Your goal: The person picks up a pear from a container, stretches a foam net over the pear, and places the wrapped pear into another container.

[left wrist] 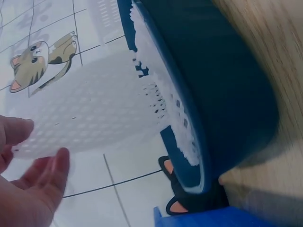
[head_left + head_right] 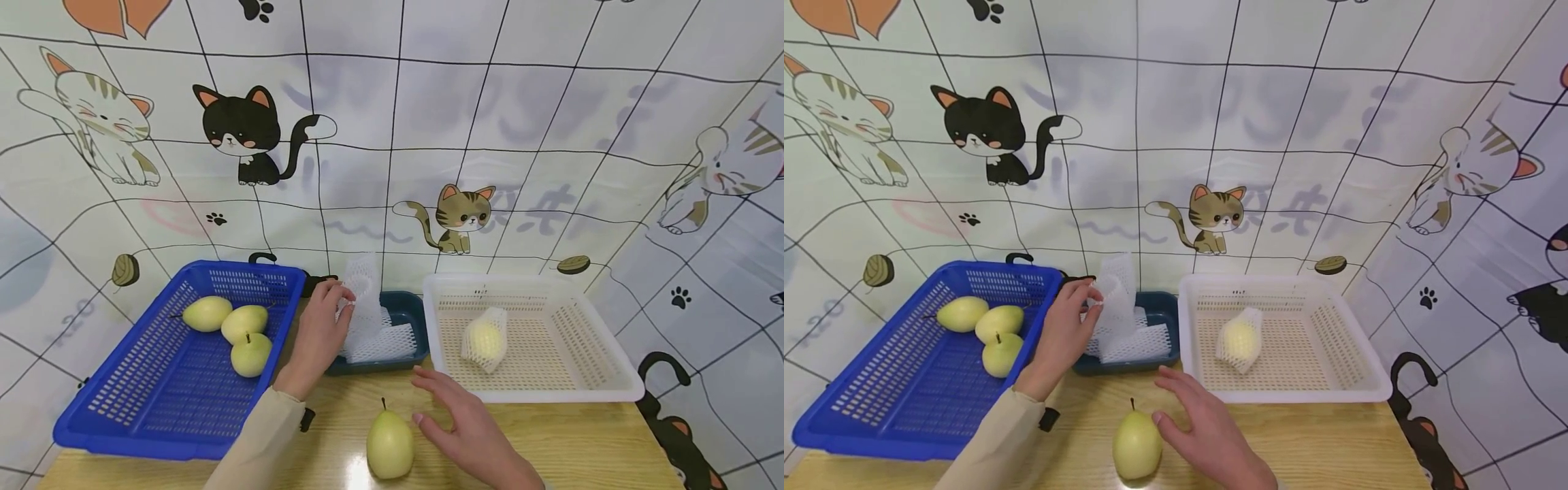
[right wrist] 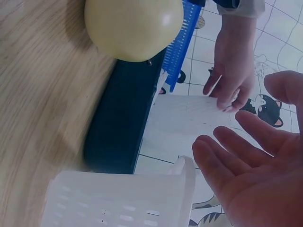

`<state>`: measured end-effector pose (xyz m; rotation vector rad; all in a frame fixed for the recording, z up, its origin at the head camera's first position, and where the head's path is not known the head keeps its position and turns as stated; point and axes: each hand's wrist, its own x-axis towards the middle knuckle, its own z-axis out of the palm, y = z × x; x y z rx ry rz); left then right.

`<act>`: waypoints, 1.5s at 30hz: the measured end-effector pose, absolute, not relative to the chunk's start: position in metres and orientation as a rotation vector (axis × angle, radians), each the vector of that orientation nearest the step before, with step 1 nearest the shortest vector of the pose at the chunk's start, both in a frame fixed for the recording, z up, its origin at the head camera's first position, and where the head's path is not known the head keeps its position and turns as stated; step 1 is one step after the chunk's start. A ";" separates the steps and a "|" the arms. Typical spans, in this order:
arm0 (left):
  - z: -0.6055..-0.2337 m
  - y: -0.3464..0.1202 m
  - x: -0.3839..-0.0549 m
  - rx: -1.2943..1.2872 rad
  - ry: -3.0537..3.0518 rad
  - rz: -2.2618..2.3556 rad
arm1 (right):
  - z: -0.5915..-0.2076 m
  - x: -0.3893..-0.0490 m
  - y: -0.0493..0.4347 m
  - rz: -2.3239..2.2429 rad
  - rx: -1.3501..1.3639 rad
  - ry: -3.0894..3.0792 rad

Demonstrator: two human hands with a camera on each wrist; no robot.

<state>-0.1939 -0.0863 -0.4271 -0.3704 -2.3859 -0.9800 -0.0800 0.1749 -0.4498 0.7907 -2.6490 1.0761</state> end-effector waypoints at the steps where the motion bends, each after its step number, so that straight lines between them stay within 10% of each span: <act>1: -0.426 -0.087 -0.191 -0.399 -2.361 -0.971 | -0.449 -0.080 0.175 1.081 0.791 -2.635; 45: -0.441 -0.090 -0.114 -1.179 -2.184 -0.562 | -0.430 -0.099 0.133 1.401 0.400 -2.481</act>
